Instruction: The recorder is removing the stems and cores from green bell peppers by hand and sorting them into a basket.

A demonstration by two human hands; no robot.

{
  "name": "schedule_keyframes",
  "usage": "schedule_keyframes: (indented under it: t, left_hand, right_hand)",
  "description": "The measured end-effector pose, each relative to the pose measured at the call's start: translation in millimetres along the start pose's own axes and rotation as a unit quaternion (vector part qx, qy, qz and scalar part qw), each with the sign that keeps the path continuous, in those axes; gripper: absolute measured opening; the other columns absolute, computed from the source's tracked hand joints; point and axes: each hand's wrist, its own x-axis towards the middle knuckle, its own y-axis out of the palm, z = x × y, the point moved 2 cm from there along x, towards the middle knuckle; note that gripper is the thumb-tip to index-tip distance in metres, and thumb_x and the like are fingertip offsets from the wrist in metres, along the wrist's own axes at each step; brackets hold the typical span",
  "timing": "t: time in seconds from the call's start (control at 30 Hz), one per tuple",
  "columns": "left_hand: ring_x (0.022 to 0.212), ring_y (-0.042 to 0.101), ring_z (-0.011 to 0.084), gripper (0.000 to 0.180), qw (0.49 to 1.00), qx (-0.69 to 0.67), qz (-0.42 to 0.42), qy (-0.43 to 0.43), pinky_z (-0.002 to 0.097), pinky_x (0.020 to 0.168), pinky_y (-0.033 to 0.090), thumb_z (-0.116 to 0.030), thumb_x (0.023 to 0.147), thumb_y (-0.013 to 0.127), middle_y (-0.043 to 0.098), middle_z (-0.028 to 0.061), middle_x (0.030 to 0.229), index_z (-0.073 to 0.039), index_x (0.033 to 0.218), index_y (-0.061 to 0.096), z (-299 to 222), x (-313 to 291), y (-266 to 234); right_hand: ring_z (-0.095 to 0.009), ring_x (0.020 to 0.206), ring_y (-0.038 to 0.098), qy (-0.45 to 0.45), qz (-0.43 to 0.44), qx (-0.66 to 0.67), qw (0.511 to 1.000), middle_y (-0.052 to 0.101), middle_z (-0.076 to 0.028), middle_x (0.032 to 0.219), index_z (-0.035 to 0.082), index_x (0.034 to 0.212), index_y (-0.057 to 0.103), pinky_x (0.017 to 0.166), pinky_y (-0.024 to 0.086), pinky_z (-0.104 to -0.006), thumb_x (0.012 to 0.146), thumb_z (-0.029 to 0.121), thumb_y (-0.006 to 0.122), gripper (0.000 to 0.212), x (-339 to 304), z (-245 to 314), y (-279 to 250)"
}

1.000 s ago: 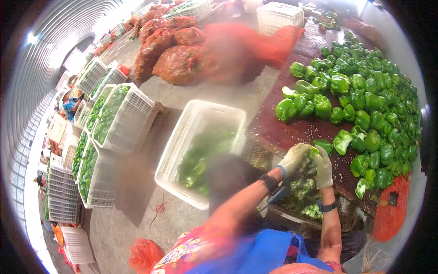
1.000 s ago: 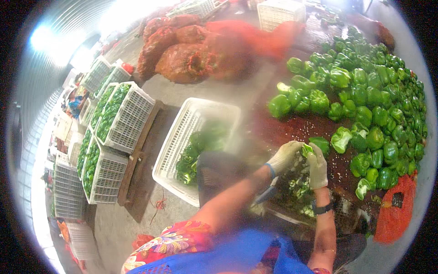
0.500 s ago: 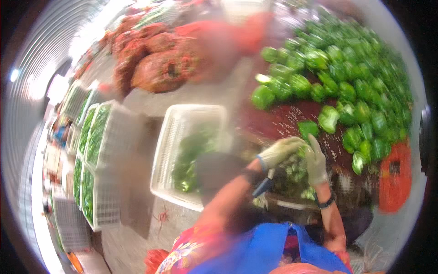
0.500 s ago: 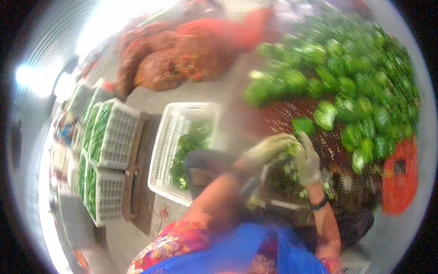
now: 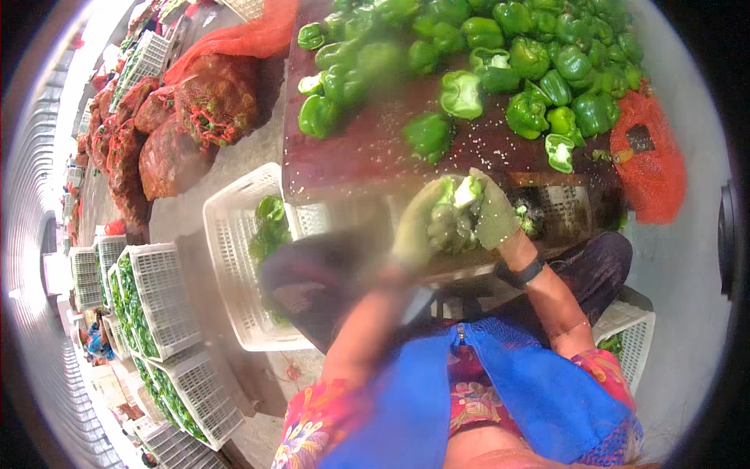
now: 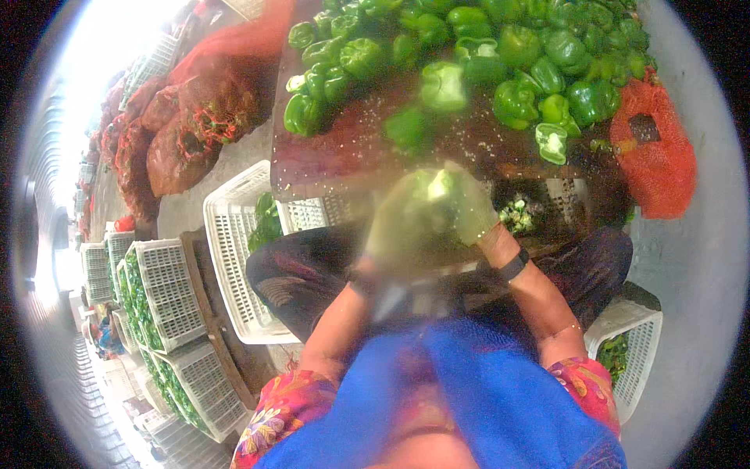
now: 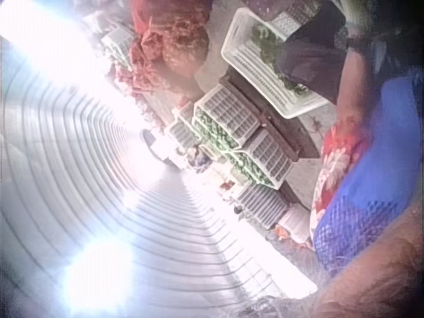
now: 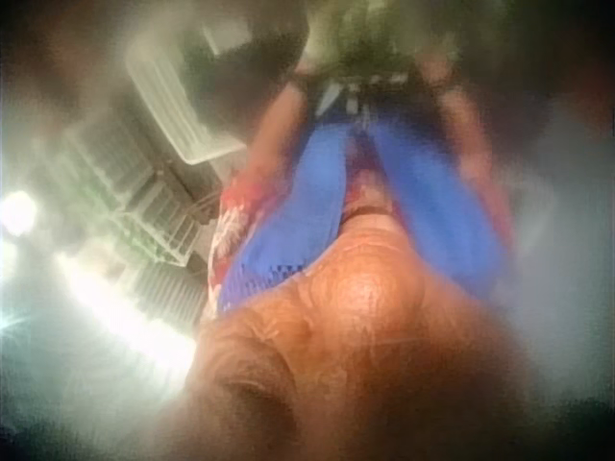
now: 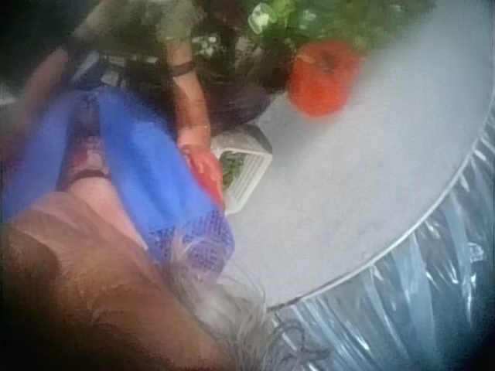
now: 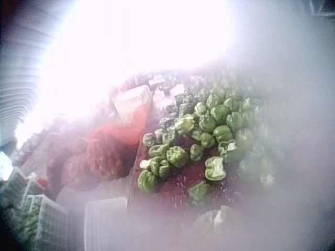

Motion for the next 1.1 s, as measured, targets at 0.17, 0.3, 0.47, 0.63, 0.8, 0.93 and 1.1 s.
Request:
schedule_keyframes:
  t: [0.17,0.3,0.47,0.63,0.8,0.93,1.1]
  left_hand:
    - [0.049,0.037,0.0062,0.029,0.968,0.212,0.056,0.123,0.0238,0.043,0.031,-0.029,0.097,0.046,0.052,-0.0031,0.070,-0.008,0.112,0.060,-1,2,-21]
    - [0.066,0.055,0.0134,0.024,0.988,0.123,-0.083,0.044,0.0302,0.056,0.046,-0.019,0.094,0.053,0.060,0.0027,0.081,-0.007,0.113,0.062,-53,1,-19]
    - [0.087,0.066,0.0274,0.048,0.765,0.604,-0.156,0.160,0.0374,0.071,0.055,-0.012,0.089,0.058,0.060,0.0143,0.113,-0.021,0.135,0.048,-92,36,-5]
    - [0.091,0.066,0.0377,0.062,0.518,0.822,-0.020,0.235,0.0470,0.072,0.054,-0.010,0.088,0.053,0.054,0.0214,0.127,-0.029,0.144,0.034,-87,85,-8]
    - [0.094,0.066,0.0375,0.045,0.610,0.760,-0.054,0.216,0.0471,0.078,0.053,-0.011,0.089,0.051,0.061,0.0212,0.116,-0.019,0.132,0.046,-94,102,5]
    - [0.090,0.066,0.0364,0.027,0.785,0.527,-0.053,0.322,0.0411,0.079,0.053,-0.011,0.085,0.058,0.066,0.0190,0.105,-0.009,0.112,0.061,-89,133,-46]
    - [0.083,0.064,0.0325,0.026,0.874,0.479,-0.030,0.072,0.0383,0.075,0.053,-0.007,0.080,0.062,0.066,0.0156,0.094,-0.007,0.106,0.064,-109,98,-14]
  right_hand:
    - [-0.013,0.062,0.060,-0.010,0.012,-0.050,0.999,0.064,-0.005,0.073,0.004,0.101,0.064,0.058,0.049,-0.0260,0.101,0.039,0.039,0.043,7,-9,-39]
    - [-0.032,0.099,0.064,-0.131,0.173,-0.600,0.770,0.069,-0.017,0.096,-0.002,0.114,0.061,0.085,0.050,-0.0365,0.096,0.034,0.049,0.042,12,18,-40]
    - [-0.031,0.102,0.063,-0.090,-0.034,-0.558,0.824,0.065,-0.018,0.112,0.003,0.122,0.060,0.086,0.049,-0.0354,0.092,0.036,0.054,0.046,13,30,-41]
    - [-0.014,0.076,0.062,-0.107,-0.114,-0.356,0.921,0.066,-0.008,0.094,0.003,0.131,0.054,0.065,0.050,-0.0276,0.095,0.028,0.054,0.043,38,33,-47]
    - [-0.014,0.072,0.062,-0.075,-0.145,-0.249,0.955,0.065,-0.007,0.092,0.006,0.134,0.051,0.060,0.050,-0.0274,0.096,0.030,0.054,0.044,46,50,-57]
    - [-0.016,0.073,0.063,-0.041,-0.138,-0.207,0.968,0.065,-0.008,0.093,0.007,0.133,0.051,0.061,0.051,-0.0289,0.096,0.034,0.054,0.046,60,57,-44]
    - [-0.019,0.074,0.065,-0.046,-0.111,-0.178,0.977,0.065,-0.011,0.097,0.008,0.135,0.048,0.064,0.054,-0.0317,0.095,0.037,0.054,0.049,59,65,-40]
